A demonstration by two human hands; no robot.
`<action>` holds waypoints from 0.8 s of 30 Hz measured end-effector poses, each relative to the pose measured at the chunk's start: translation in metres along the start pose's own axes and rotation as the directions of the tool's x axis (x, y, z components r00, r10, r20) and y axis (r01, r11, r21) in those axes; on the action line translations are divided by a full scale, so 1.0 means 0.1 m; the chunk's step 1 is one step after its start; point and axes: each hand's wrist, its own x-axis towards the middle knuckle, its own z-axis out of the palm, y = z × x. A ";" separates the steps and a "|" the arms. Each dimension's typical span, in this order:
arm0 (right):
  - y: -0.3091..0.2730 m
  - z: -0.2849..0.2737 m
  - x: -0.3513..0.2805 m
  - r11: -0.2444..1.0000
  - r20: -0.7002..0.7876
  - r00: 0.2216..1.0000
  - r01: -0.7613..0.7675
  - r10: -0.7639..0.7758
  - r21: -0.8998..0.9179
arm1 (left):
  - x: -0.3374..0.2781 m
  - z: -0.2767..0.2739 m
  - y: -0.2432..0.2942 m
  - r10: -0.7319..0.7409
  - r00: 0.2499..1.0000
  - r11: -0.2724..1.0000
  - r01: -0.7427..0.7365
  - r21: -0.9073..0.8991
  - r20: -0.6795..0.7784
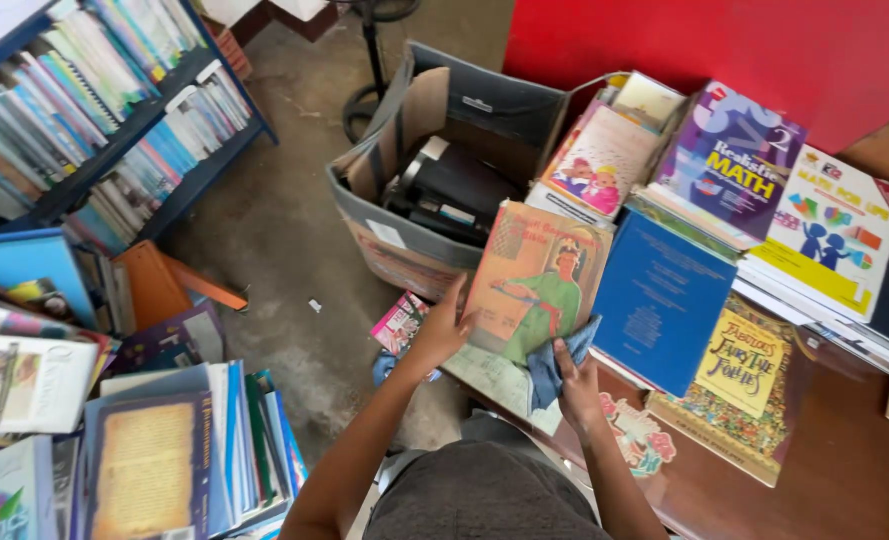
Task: Sorting and organizing a large collection of books by moving them from piles into stacks
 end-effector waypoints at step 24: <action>0.10 -0.30 1.98 0.908 -0.033 0.994 0.085 -0.108 -0.410 | 2.74 0.98 -1.03 -0.306 0.947 0.613 0.114 -0.782 -0.101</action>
